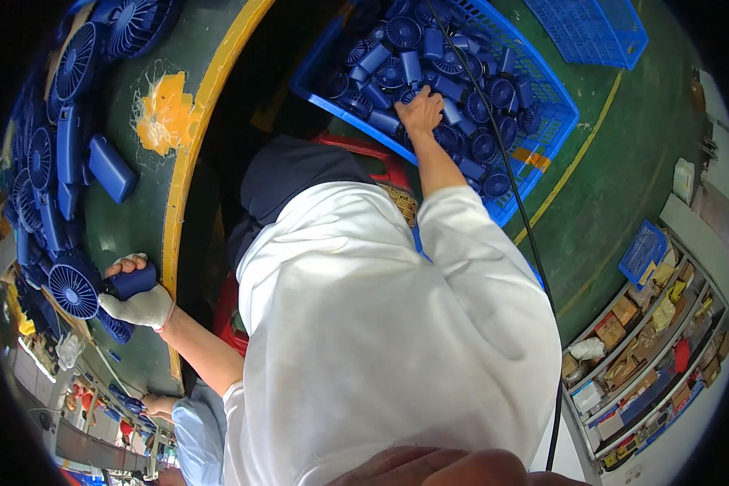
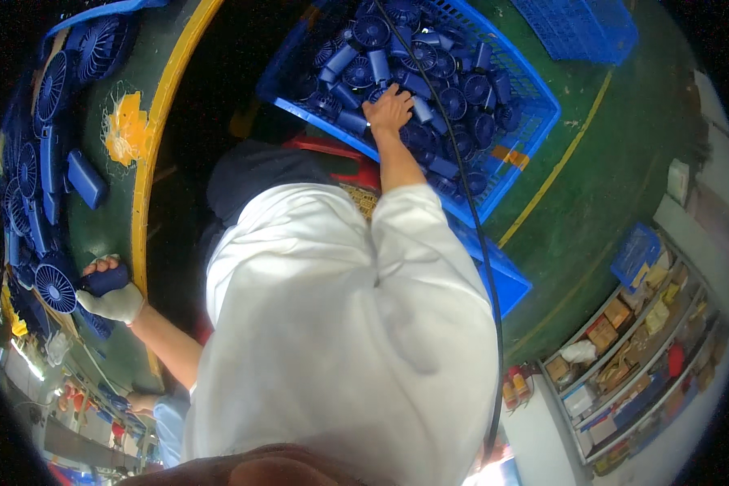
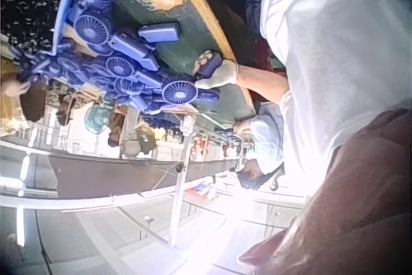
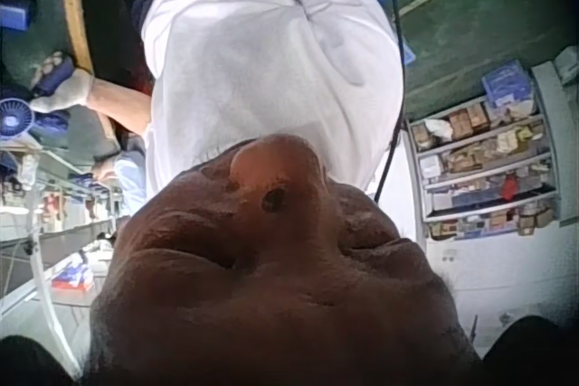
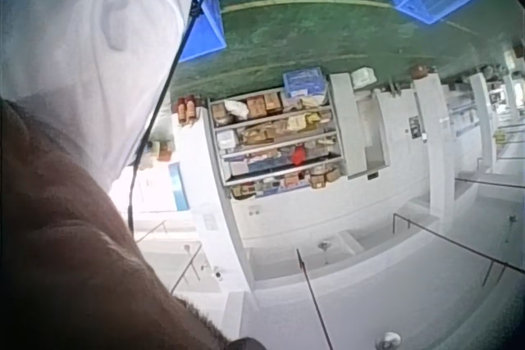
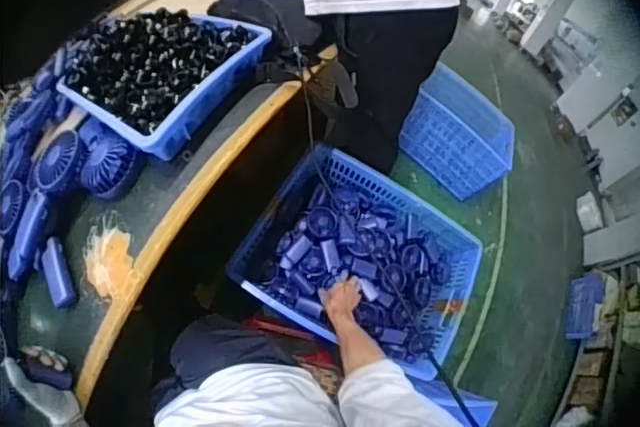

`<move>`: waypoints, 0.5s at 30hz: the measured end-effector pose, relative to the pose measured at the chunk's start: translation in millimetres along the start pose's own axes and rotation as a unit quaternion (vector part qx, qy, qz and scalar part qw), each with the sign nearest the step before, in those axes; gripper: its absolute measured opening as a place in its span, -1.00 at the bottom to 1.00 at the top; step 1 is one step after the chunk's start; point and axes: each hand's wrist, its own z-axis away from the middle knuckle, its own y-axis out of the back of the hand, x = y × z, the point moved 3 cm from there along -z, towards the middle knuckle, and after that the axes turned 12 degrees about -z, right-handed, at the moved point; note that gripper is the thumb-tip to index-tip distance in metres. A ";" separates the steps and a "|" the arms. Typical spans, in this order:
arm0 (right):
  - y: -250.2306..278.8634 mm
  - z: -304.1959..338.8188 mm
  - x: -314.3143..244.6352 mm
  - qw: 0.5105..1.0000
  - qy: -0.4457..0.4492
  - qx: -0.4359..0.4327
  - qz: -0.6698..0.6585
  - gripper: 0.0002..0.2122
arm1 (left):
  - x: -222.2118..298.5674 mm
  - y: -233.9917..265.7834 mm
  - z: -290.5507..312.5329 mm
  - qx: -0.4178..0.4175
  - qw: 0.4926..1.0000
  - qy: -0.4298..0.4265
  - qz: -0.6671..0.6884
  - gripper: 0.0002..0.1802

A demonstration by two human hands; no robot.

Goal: The person assembles portable fans by hand, picking up fan heads, handles, and hinge connectors, attaching the connectors, and joining the fan heads to the handles.

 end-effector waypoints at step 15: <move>103.1 50.2 165.0 0.970 -0.150 0.113 0.155 -0.29 | -4.2 9.0 -6.8 -0.013 1.000 -0.012 0.017 -0.41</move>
